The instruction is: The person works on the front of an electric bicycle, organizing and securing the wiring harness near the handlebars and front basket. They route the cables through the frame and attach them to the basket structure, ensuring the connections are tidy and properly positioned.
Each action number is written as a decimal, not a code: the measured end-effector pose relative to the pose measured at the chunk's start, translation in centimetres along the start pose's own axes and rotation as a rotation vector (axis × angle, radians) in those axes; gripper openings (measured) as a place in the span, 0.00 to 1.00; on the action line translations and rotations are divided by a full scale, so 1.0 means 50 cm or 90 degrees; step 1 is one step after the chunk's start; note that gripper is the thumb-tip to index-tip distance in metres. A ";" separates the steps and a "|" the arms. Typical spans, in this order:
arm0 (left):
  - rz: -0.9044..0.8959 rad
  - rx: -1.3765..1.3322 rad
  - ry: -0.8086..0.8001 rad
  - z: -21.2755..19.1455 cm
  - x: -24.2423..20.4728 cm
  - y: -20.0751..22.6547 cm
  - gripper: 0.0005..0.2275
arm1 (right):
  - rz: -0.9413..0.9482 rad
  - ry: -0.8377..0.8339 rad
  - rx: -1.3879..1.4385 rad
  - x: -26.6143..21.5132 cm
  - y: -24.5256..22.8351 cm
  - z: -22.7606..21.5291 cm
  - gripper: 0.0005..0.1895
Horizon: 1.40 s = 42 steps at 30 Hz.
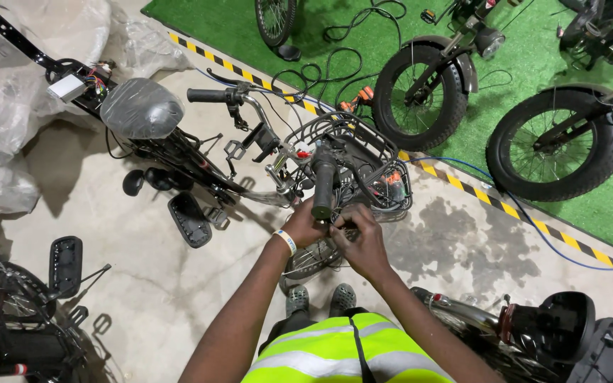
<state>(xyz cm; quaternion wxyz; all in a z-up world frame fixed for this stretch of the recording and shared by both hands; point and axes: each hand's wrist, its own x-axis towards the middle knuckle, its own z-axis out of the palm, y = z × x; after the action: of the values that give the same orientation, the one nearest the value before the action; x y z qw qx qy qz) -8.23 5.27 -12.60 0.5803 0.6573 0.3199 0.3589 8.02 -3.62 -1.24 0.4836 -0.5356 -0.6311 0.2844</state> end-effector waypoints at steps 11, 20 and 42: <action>-0.097 -0.020 -0.006 0.014 0.008 0.071 0.21 | -0.073 -0.052 -0.158 -0.055 -0.012 -0.020 0.09; -0.298 -0.179 0.064 0.043 0.015 0.126 0.14 | 0.015 -0.298 -0.266 -0.081 -0.051 -0.008 0.07; -0.301 -0.234 0.298 0.075 0.005 0.138 0.06 | -0.174 0.115 -0.137 -0.059 -0.117 -0.041 0.13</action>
<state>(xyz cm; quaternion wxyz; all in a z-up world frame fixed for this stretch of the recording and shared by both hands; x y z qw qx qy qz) -4.91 2.67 -5.98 0.6666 0.3505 0.5171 0.4067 7.43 -8.32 3.74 0.5123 -0.5170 -0.6787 0.0979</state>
